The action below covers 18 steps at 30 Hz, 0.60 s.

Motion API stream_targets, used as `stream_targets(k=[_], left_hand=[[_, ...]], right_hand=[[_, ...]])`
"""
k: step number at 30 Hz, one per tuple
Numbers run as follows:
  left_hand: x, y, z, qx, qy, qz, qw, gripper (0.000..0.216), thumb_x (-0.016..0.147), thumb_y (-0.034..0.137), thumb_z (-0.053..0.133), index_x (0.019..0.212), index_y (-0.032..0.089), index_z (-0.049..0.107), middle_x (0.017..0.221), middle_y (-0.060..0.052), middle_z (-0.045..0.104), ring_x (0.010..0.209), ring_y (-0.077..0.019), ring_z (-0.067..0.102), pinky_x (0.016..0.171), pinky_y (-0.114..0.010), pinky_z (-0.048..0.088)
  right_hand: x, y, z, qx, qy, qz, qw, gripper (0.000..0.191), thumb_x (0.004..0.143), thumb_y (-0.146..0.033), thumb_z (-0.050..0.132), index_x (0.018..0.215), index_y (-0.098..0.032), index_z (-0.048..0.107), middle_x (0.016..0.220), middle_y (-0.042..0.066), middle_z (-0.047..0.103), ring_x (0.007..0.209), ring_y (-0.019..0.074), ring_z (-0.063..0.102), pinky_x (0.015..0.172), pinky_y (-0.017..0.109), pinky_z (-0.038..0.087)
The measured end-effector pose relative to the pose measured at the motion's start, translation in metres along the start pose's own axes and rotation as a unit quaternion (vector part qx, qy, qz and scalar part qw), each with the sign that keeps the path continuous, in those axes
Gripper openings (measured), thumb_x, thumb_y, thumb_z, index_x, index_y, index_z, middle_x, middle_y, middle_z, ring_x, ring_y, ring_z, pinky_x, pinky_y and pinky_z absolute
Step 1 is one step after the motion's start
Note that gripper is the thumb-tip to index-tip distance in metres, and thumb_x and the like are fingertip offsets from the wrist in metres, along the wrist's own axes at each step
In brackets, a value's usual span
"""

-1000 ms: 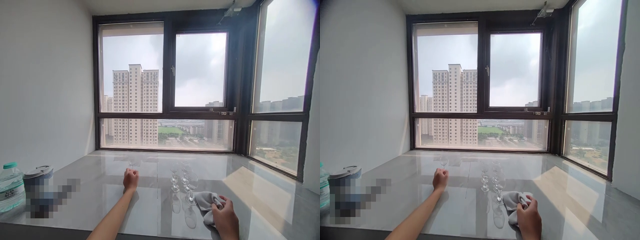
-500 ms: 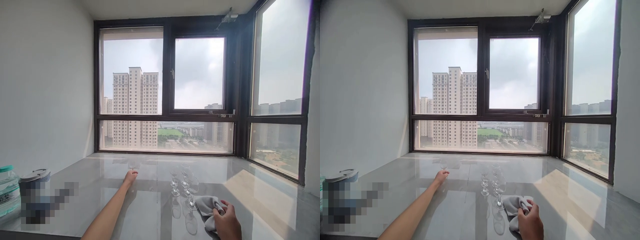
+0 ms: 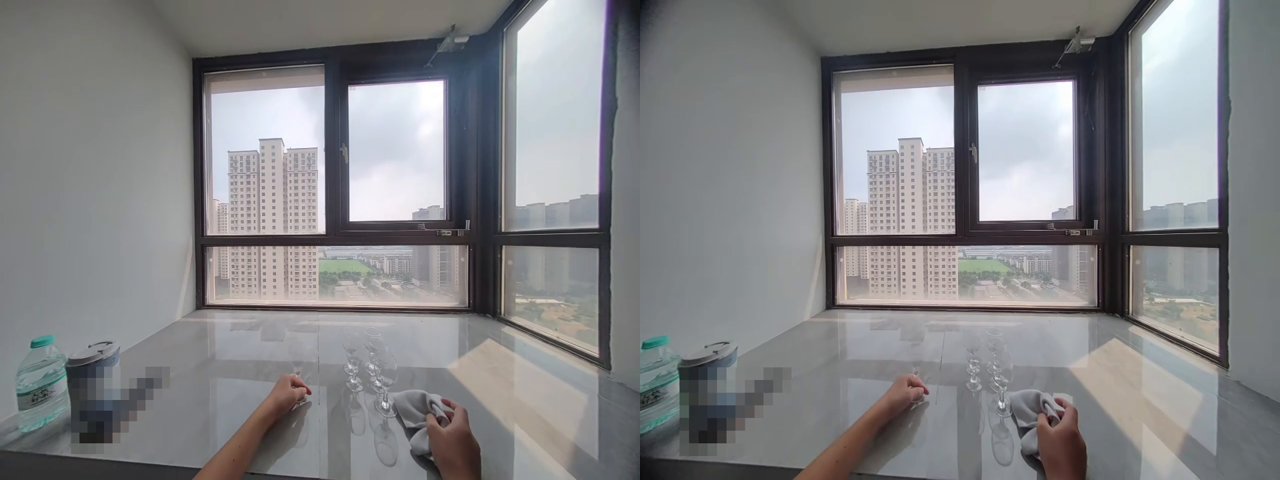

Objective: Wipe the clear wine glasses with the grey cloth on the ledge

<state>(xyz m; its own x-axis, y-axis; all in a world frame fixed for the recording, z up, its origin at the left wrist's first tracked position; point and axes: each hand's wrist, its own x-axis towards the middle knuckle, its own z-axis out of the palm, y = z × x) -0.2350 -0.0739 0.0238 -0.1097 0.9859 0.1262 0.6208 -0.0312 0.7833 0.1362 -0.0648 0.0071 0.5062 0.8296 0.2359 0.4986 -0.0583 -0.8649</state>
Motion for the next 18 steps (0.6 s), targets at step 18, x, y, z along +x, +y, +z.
stream_targets(k=[18], left_hand=[[-0.055, 0.03, 0.034, 0.262, 0.098, 0.13, 0.951, 0.022, 0.084, 0.016, 0.049, 0.07, 0.02, 0.065, 0.084, -0.004, 0.065, 0.079, -0.017, 0.06, 0.069, -0.027, 0.033]], right_hand=[[-0.012, -0.007, -0.005, 0.061, 0.024, 0.002, 0.998, 0.046, 0.067, -0.047, 0.05, 0.106, -0.025, 0.052, 0.099, 0.011, 0.069, 0.086, 0.0297, 0.067, 0.07, 0.036, 0.046]])
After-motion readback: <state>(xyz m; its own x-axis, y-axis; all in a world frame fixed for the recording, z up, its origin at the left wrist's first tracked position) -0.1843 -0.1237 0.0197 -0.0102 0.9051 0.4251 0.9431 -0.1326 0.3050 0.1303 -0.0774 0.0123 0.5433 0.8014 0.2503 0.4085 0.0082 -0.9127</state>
